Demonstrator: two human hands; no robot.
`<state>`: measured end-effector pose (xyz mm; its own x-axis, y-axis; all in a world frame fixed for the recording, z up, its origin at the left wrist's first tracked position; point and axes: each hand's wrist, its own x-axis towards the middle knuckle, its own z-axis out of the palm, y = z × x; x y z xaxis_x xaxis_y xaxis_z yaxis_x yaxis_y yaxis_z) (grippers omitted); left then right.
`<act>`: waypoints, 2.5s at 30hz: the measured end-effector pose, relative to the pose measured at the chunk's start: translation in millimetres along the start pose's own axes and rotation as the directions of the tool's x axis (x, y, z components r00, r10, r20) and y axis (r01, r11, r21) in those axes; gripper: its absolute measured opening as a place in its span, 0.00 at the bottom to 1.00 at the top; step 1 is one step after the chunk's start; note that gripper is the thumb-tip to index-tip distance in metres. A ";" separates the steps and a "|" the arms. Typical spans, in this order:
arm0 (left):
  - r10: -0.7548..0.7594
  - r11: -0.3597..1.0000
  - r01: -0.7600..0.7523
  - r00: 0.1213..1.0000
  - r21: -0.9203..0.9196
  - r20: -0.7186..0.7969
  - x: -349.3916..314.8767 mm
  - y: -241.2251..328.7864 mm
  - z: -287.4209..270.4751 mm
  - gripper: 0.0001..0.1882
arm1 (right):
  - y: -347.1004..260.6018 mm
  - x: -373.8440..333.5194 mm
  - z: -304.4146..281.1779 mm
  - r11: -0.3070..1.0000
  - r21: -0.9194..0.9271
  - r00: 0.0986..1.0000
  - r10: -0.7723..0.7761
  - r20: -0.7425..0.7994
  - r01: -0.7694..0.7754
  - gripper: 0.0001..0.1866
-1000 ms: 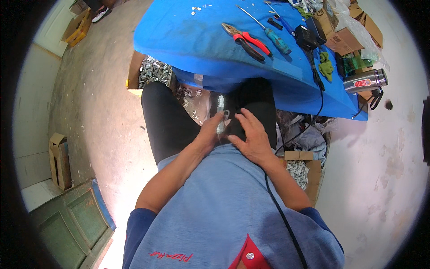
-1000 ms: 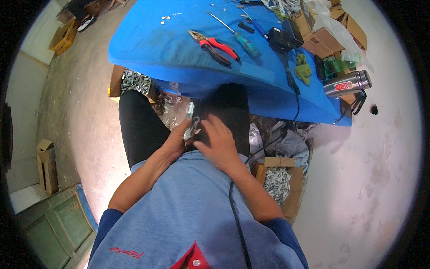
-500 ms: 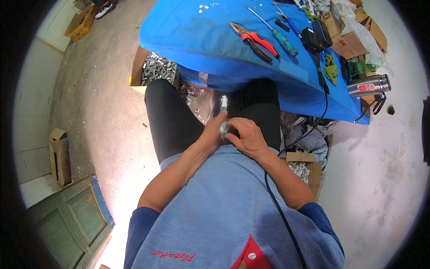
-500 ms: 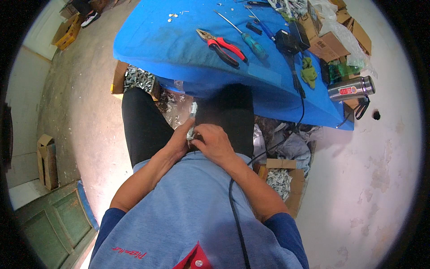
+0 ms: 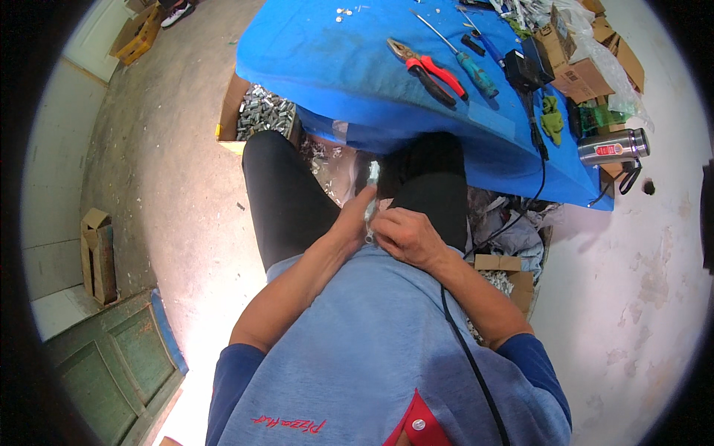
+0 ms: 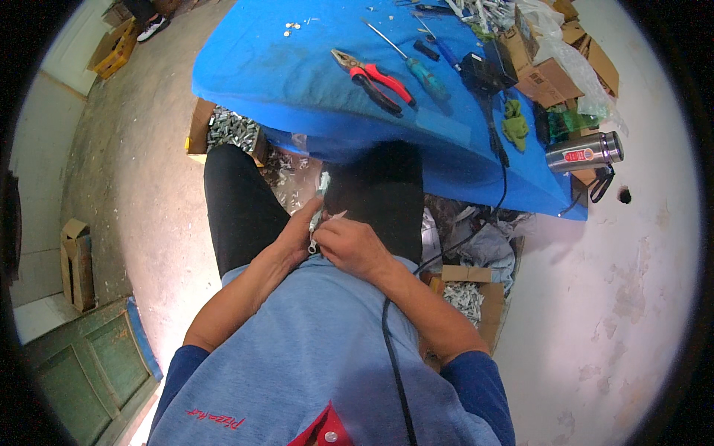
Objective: The person takes a small metal component from a box, inserts a thin metal rod through it, and uses a screwdriver to tighten a screw on the assembly.
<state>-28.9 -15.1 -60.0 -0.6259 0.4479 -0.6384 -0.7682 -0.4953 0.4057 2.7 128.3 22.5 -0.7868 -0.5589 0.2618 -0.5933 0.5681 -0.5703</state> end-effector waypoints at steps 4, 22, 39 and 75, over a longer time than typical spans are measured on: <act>-0.045 0.999 0.046 0.997 -0.015 0.059 -3.5 2.3 -10.6 0.14 | -8.6 -15.4 -17.5 0.999 -0.027 0.981 0.024 -0.193 -0.030 0.13; -0.114 0.927 -0.029 0.928 0.374 0.354 -22.6 2.1 27.9 0.23 | 24.5 -213.6 -91.7 0.482 0.160 0.300 0.737 -0.606 -0.861 0.15; -0.123 0.954 0.015 0.931 0.299 0.345 -28.0 4.7 12.5 0.22 | 66.4 -5.0 -36.6 0.258 0.859 0.685 0.716 0.137 -0.442 0.15; -0.166 0.956 0.091 0.951 0.279 0.260 -29.8 10.9 13.5 0.26 | 65.6 -14.6 -30.4 0.016 0.960 0.663 0.726 0.181 -0.280 0.16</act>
<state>-20.4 -23.7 -27.7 -0.5025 0.7021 -0.5045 -0.8289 -0.2253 0.5121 -29.8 192.1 5.0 -0.9218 -0.0675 -0.3818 0.3740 -0.4140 -0.8299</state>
